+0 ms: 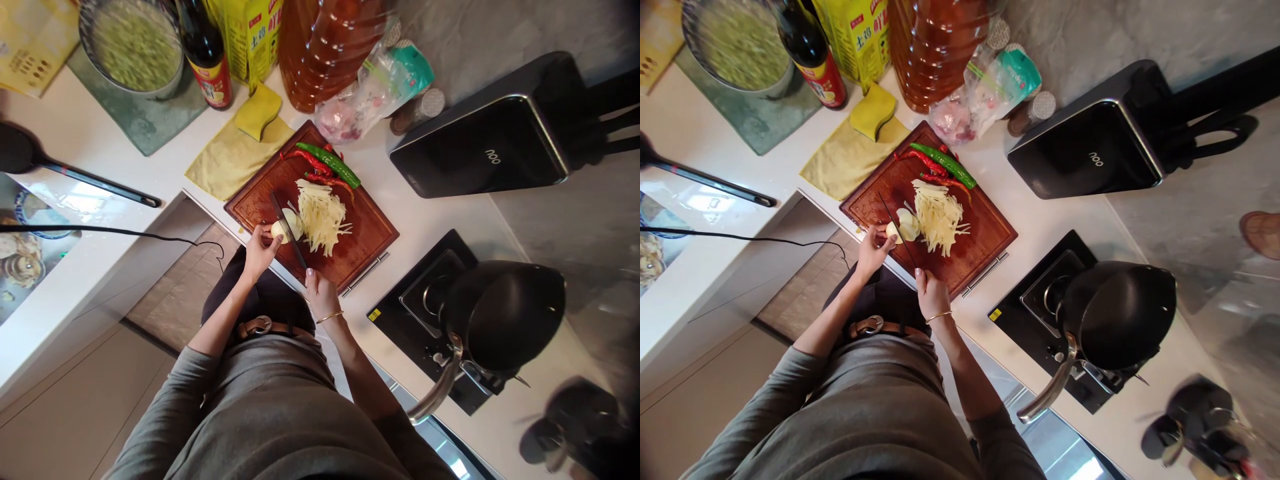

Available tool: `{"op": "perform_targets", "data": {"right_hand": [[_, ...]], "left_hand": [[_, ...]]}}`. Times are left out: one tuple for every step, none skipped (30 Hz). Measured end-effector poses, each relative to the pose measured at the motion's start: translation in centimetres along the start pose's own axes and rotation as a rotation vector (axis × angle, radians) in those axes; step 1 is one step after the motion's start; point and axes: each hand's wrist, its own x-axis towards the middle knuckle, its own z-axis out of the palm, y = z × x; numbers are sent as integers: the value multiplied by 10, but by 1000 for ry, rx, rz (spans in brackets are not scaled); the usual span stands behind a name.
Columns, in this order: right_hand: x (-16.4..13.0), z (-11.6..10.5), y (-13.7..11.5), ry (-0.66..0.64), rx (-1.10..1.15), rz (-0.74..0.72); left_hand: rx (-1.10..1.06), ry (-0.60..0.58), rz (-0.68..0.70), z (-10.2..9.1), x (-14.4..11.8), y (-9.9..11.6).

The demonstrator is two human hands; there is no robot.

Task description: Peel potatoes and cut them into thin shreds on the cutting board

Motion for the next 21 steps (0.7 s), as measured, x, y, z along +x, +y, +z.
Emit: {"op": "perform_targets", "data": {"right_hand": [[-1, 1, 0, 0, -10, 3], [-1, 1, 1, -1, -19, 6], [-1, 2, 1, -4, -26, 9], [-1, 2, 1, -7, -31, 10], [-1, 2, 1, -8, -35, 11], [-1, 2, 1, -9, -38, 11], [-1, 2, 1, -10, -39, 9], [-2, 2, 2, -12, -37, 7], [-2, 2, 2, -15, -34, 6], [-3, 1, 3, -21, -30, 8], [-4, 1, 4, -28, -27, 13], [-5, 1, 5, -33, -25, 19], [-7, 1, 5, -37, -23, 26], [-7, 1, 6, -38, -21, 32], [-8, 1, 6, -40, -18, 36], [-8, 1, 7, -42, -14, 39], [-8, 1, 7, -45, -9, 43], [-7, 1, 6, -49, -5, 47], [-6, 1, 6, -51, -3, 50], [-5, 2, 5, -52, -3, 50], [-3, 2, 5, -52, -3, 48]], "left_hand": [[2, 0, -3, 0, 0, 0], [4, 2, -5, 0, 0, 1], [5, 4, -5, 0, -1, 2], [5, 5, -3, 0, -1, 2], [6, 6, -1, 0, -1, 3], [7, 6, 3, 1, -1, 3], [9, 6, 7, 1, -1, 4], [12, 6, 9, 1, -2, 4], [17, 10, 9, 1, -2, 4], [22, 17, 7, 2, -2, 5], [27, 22, 5, 2, -3, 6], [32, 28, 2, 3, -3, 6], [36, 31, -1, 3, -3, 7], [38, 31, -2, 3, -4, 8], [38, 29, -1, 3, -4, 8], [39, 25, 0, 3, -4, 9], [40, 20, 2, 3, -4, 9], [42, 15, 5, 3, -4, 10], [43, 10, 9, 3, -4, 10], [46, 5, 12, 3, -4, 11], [48, 1, 15, 2, -4, 11]]}}
